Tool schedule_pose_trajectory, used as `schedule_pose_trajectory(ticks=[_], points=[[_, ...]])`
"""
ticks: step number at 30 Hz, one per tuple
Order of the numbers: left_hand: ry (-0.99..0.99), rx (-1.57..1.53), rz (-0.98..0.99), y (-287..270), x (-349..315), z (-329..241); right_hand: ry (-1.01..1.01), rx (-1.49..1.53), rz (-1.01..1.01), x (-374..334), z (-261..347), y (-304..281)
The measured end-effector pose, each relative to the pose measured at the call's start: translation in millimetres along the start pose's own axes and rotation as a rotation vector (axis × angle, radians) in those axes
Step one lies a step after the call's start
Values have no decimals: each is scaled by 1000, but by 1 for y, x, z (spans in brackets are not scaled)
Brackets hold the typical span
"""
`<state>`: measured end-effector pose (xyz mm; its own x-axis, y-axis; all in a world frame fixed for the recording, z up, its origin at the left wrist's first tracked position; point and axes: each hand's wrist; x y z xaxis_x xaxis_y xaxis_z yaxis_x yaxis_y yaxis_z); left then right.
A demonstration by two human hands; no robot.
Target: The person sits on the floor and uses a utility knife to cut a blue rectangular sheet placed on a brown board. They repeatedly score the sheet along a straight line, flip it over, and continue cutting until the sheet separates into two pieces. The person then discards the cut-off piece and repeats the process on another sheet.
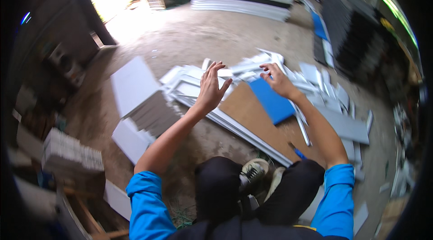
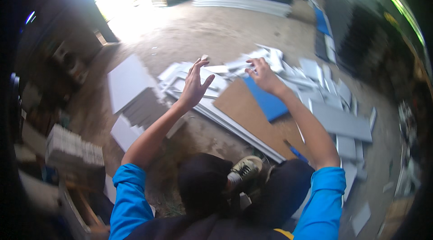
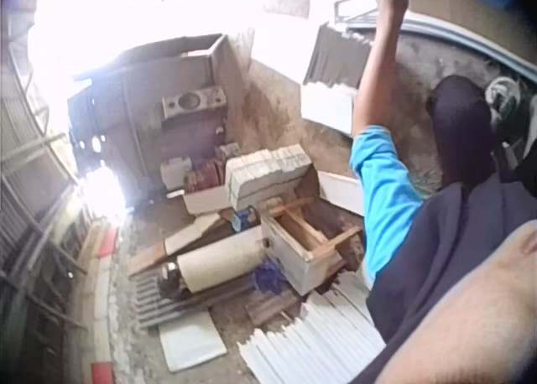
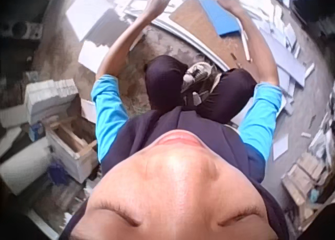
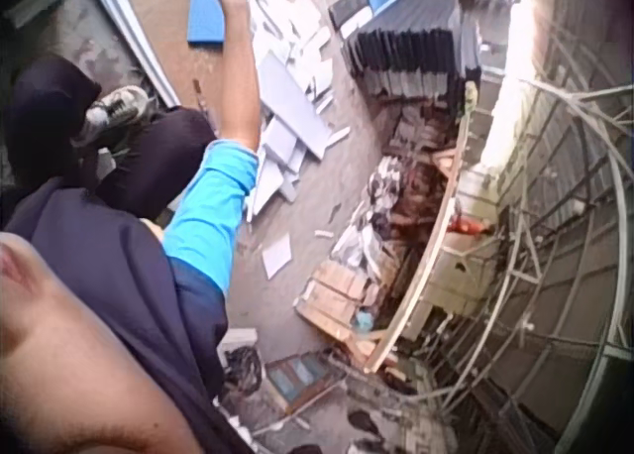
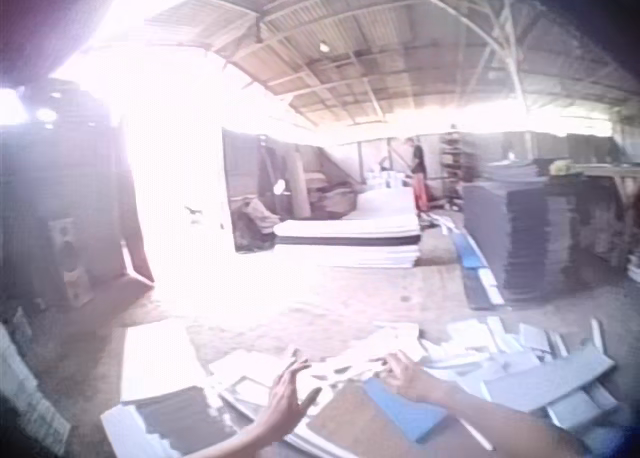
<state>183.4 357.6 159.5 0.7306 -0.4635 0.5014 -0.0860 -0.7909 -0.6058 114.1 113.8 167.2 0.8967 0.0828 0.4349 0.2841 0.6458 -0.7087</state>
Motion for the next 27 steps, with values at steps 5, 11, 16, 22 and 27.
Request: schedule_pose_trajectory(ticks=[5, 11, 16, 22, 27], points=[[111, 116, 466, 152, -8, -13, 420, -88, -100, -155, -107, -69], [-55, 22, 745, 284, -32, -38, 706, -131, -142, -317, -173, -49], [-91, 37, 837, 331, -54, -22, 762, 14, 64, -352, -171, 10], [-39, -21, 877, 366, -60, -17, 593, -220, 159, -370, -156, 45], [-162, -341, 858, 410, -56, -27, 639, -171, -142, -385, -159, 33]])
Point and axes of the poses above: each hand's wrist, its own x-axis towards the middle knuckle, its own y-axis out of the palm, z = x × y, and after that the axes turned 6 degrees about -y, right-handed
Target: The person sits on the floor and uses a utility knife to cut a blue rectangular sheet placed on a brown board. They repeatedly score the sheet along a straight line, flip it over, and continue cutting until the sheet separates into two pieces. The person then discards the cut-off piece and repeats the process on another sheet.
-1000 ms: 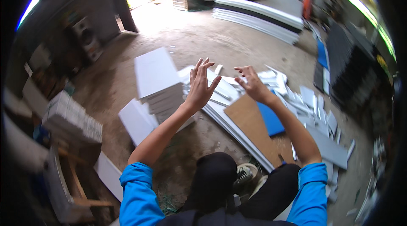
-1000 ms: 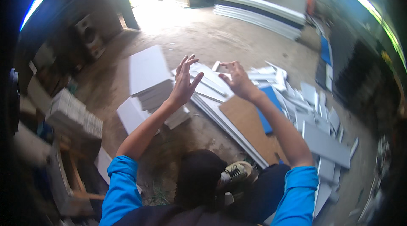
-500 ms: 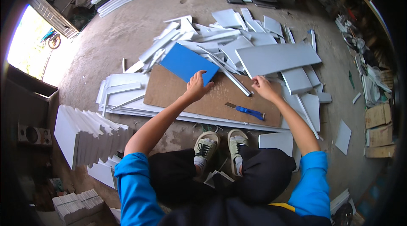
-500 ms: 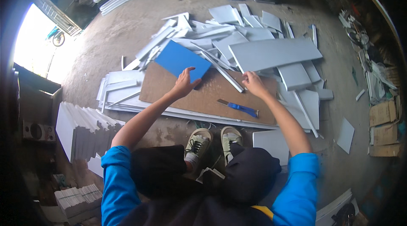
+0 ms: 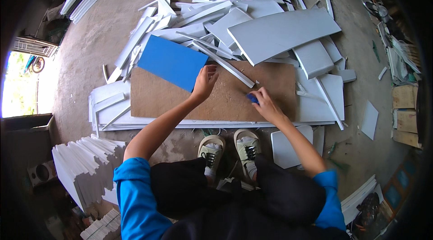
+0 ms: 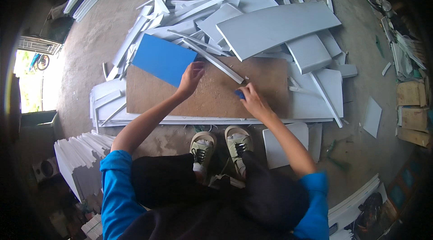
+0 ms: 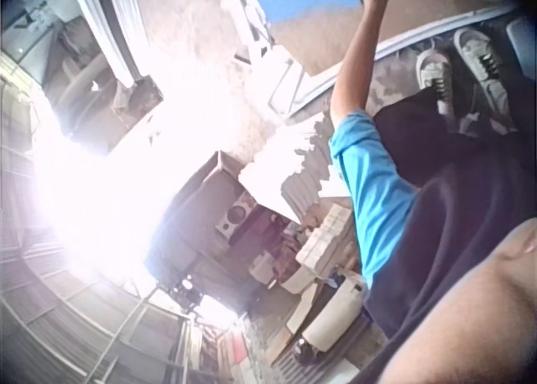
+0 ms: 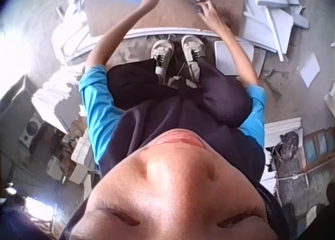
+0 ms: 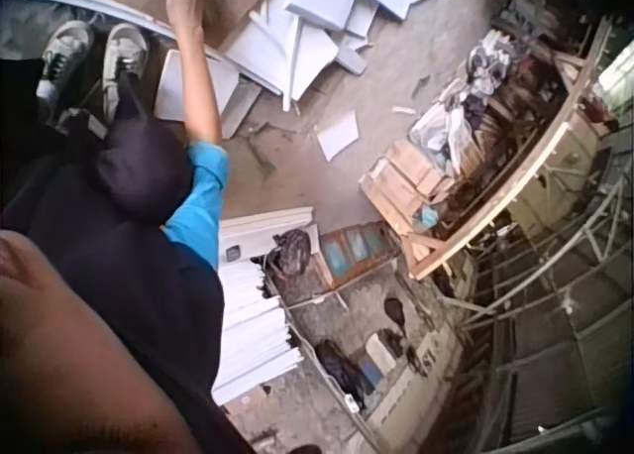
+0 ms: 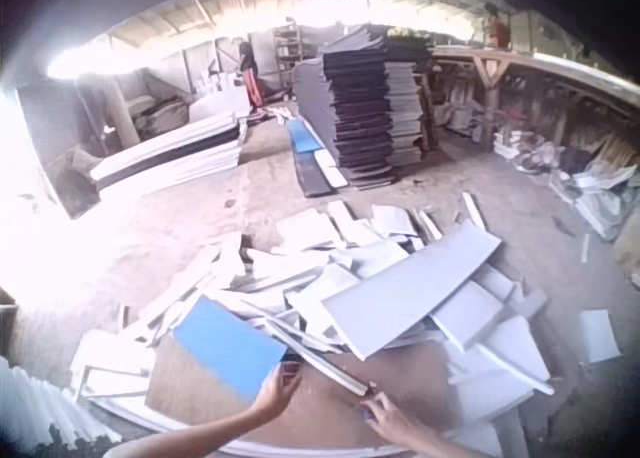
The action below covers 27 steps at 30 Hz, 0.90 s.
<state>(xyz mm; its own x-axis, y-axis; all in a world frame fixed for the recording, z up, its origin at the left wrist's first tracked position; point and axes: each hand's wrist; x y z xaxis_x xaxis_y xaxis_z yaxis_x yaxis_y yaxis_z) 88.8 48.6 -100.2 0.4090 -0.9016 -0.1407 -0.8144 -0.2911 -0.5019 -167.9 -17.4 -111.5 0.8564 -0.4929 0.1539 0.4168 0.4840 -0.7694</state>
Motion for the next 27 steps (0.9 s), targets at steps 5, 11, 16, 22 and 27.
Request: schedule_pose_trajectory(ticks=[5, 11, 16, 22, 27], points=[[-82, -311, -7, 44, 49, -14, 246, -16, -318, -9, -28, -30], [-434, -808, 8, 106, 68, -64, 487, 65, -423, -33, -55, -48], [-420, -993, 32, 112, 68, -69, 541, 173, -493, -44, -66, -50], [-416, -1140, 232, 56, 26, -65, 510, 300, -687, -33, -57, -89], [-303, -937, 360, -22, -42, -56, 355, 415, -897, -12, -8, -130]])
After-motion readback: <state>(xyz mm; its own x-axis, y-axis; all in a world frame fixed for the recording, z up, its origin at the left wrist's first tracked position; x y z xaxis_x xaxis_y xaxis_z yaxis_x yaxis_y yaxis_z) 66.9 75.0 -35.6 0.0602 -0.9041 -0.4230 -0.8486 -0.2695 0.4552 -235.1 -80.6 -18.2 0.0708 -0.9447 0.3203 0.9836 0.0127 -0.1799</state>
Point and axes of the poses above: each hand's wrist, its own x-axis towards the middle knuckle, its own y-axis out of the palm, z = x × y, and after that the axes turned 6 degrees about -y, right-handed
